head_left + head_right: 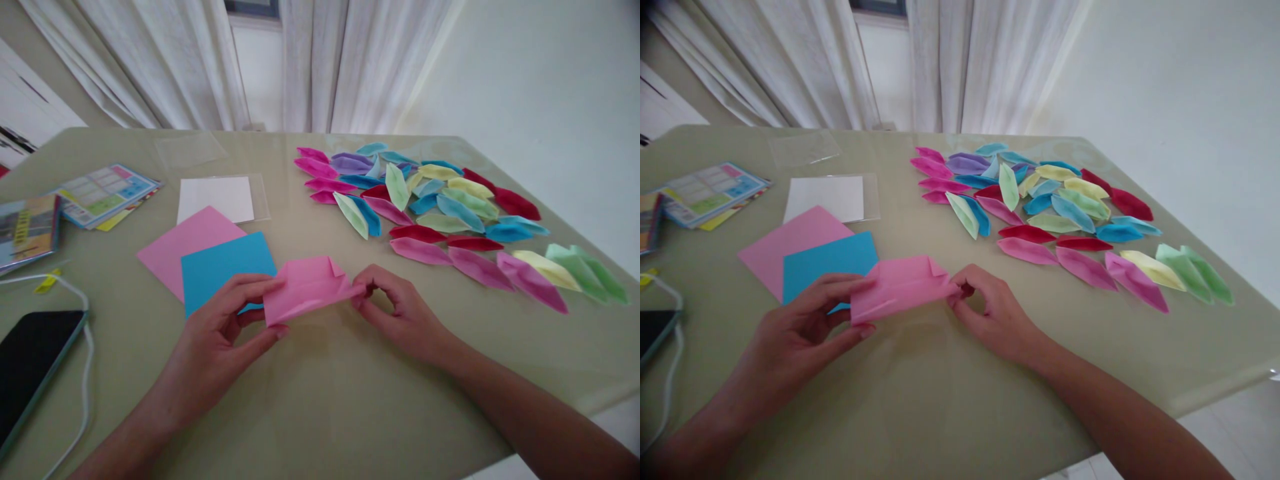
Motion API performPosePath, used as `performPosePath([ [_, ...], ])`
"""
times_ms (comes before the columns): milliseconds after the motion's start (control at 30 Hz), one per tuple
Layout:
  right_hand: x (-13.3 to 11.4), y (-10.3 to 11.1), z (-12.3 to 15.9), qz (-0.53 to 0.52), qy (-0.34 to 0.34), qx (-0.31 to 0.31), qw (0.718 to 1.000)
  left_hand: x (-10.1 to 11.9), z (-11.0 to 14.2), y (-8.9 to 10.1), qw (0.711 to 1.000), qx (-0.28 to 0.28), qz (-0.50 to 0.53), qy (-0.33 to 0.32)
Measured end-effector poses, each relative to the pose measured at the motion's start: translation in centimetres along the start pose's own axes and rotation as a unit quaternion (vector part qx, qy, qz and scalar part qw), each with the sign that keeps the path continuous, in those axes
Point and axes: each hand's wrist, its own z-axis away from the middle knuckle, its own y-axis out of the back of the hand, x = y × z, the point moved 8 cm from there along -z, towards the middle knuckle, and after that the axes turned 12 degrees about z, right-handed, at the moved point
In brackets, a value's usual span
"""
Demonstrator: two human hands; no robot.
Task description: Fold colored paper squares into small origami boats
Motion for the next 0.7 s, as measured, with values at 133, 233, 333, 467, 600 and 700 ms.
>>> performPosePath([
  [133,0.1,0.1,0.1,0.018,-0.015,-0.001,1.0,-0.3,-0.2,0.8,1.0,0.025,-0.013,-0.007],
  [233,0.0,0.2,0.1,0.022,-0.01,0.003,1.0,0.1,-0.1,1.0,0.996,0.04,-0.071,-0.039],
  [333,-0.5,0.3,0.0,0.021,0.025,0.005,0.999,1.4,0.4,0.5,0.982,0.03,-0.156,-0.106],
  [467,-1.6,0.2,0.0,0.009,0.109,-0.004,0.994,2.5,1.2,-1.2,0.964,-0.036,-0.196,-0.178],
  [600,-1.2,0.5,-0.1,0.033,0.109,0.011,0.993,2.0,1.6,-2.1,0.961,-0.08,-0.2,-0.174],
  [700,-0.9,0.4,0.0,0.05,0.105,0.008,0.993,1.7,1.6,-2.0,0.958,-0.082,-0.218,-0.168],
])
